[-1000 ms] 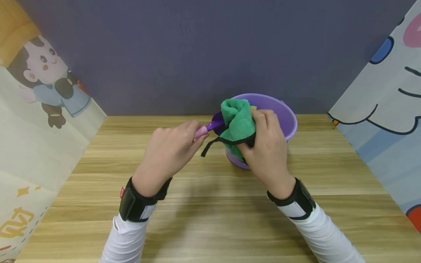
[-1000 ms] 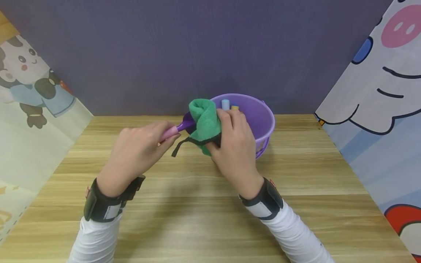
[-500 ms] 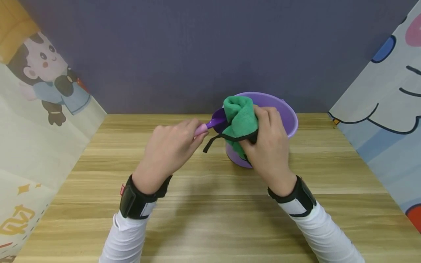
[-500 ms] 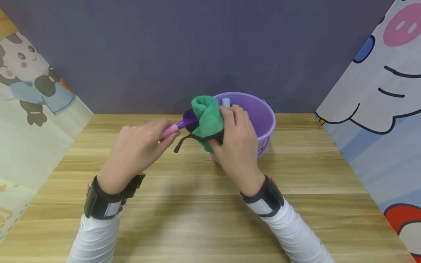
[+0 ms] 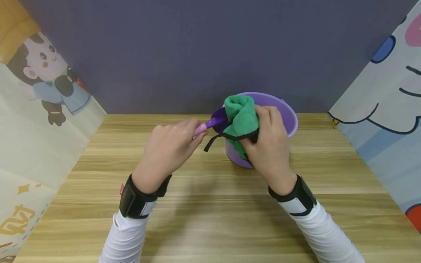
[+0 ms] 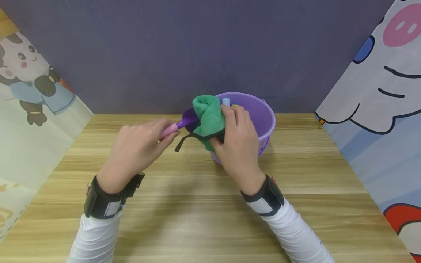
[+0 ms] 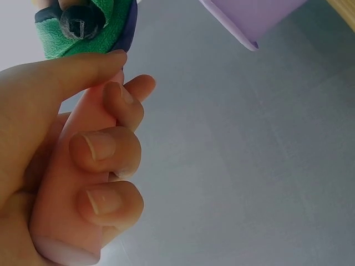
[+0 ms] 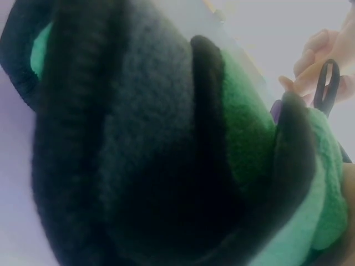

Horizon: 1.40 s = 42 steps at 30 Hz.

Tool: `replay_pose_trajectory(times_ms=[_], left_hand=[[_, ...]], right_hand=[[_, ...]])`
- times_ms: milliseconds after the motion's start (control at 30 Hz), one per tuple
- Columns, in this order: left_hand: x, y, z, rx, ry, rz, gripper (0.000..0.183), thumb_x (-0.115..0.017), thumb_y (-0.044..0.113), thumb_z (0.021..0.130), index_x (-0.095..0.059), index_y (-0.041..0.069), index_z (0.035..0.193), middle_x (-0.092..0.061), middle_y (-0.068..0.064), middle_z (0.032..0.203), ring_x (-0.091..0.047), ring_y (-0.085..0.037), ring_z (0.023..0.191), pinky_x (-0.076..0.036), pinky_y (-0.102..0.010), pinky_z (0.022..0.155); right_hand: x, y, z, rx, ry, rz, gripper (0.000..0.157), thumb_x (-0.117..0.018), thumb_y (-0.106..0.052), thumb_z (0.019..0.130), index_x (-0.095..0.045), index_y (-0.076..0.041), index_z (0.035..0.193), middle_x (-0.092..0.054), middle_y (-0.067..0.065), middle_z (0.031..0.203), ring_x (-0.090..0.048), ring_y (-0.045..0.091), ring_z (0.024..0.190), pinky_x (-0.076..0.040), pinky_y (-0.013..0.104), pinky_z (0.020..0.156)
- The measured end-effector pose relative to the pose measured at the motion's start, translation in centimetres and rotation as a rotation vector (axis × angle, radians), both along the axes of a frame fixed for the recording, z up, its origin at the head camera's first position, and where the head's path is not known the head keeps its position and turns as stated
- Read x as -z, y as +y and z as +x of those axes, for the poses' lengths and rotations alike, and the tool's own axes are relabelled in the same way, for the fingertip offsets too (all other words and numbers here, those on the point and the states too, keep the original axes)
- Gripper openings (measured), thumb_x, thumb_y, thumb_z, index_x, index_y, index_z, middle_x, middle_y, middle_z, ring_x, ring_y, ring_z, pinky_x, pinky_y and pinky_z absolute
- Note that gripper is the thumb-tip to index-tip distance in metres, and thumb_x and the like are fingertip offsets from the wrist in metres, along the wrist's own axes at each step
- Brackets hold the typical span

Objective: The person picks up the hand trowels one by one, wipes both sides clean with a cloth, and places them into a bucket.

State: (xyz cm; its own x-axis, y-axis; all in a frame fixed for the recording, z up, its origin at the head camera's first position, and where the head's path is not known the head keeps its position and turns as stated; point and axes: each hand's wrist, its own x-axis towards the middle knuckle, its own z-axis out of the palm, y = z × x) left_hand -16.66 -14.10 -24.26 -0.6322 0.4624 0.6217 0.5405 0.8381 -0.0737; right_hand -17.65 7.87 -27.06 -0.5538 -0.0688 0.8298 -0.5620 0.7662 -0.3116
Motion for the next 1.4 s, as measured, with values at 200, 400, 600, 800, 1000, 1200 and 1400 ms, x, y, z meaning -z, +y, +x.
replay_pose_trajectory(times_ms=[200, 400, 600, 800, 1000, 1200, 1400], left_hand=[[0.0, -0.1, 0.1, -0.010, 0.009, -0.002, 0.029, -0.057, 0.031, 0.096, -0.063, 0.007, 0.081, -0.045, 0.001, 0.054, -0.039, -0.013, 0.041, -0.029, -0.032, 0.033], [-0.1, -0.2, 0.2, -0.016, 0.014, 0.000, 0.029, -0.056, 0.031, 0.097, -0.064, 0.007, 0.082, -0.045, 0.001, 0.054, -0.040, -0.014, 0.041, -0.029, -0.032, 0.032], [-0.2, -0.3, 0.2, -0.025, 0.010, 0.002, 0.030, -0.057, 0.031, 0.096, -0.064, 0.006, 0.082, -0.046, 0.000, 0.054, -0.041, -0.014, 0.041, -0.030, -0.033, 0.032], [-0.2, -0.4, 0.1, -0.033, 0.007, 0.008, 0.029, -0.057, 0.032, 0.096, -0.064, 0.006, 0.083, -0.046, 0.000, 0.054, -0.041, -0.015, 0.041, -0.031, -0.033, 0.032], [-0.2, -0.5, 0.2, -0.048, -0.015, 0.019, 0.029, -0.058, 0.033, 0.095, -0.064, 0.007, 0.083, -0.046, 0.001, 0.055, -0.042, -0.016, 0.042, -0.030, -0.033, 0.033], [-0.3, -0.6, 0.2, -0.080, -0.063, 0.040, 0.032, -0.058, 0.038, 0.094, -0.062, 0.008, 0.083, -0.049, 0.000, 0.058, -0.043, -0.017, 0.044, -0.032, -0.034, 0.035], [-0.4, -0.7, 0.2, -0.107, -0.113, 0.060, 0.035, -0.055, 0.042, 0.095, -0.062, 0.010, 0.083, -0.054, -0.002, 0.064, -0.046, -0.019, 0.048, -0.037, -0.037, 0.038]], right_hand=[[0.0, 0.3, -0.1, -0.001, 0.004, -0.020, 0.051, -0.078, -0.010, 0.074, -0.056, 0.009, 0.116, -0.056, 0.029, 0.104, -0.055, 0.038, 0.099, -0.047, 0.053, 0.093], [-0.2, 0.6, -0.2, 0.012, 0.011, -0.032, 0.049, -0.077, -0.011, 0.075, -0.057, 0.009, 0.115, -0.056, 0.029, 0.104, -0.056, 0.038, 0.099, -0.048, 0.053, 0.093], [-0.3, 0.9, -0.2, 0.018, 0.015, -0.041, 0.049, -0.077, -0.010, 0.075, -0.056, 0.010, 0.115, -0.056, 0.030, 0.103, -0.055, 0.038, 0.100, -0.048, 0.053, 0.093], [-0.4, 1.0, -0.3, 0.025, 0.033, -0.053, 0.048, -0.077, -0.011, 0.075, -0.057, 0.011, 0.113, -0.056, 0.030, 0.101, -0.055, 0.038, 0.100, -0.048, 0.054, 0.089], [-0.6, 1.2, -0.2, 0.016, 0.025, -0.067, 0.048, -0.077, -0.010, 0.075, -0.055, 0.010, 0.113, -0.055, 0.030, 0.101, -0.053, 0.039, 0.099, -0.046, 0.055, 0.089], [-1.1, 1.5, 0.2, 0.036, -0.005, -0.109, 0.048, -0.074, -0.007, 0.076, -0.055, 0.006, 0.117, -0.055, 0.029, 0.102, -0.053, 0.040, 0.099, -0.045, 0.057, 0.088], [-1.5, 1.9, 0.6, 0.019, -0.007, -0.155, 0.044, -0.072, -0.011, 0.080, -0.056, 0.007, 0.116, -0.053, 0.029, 0.101, -0.052, 0.037, 0.099, -0.045, 0.055, 0.087]])
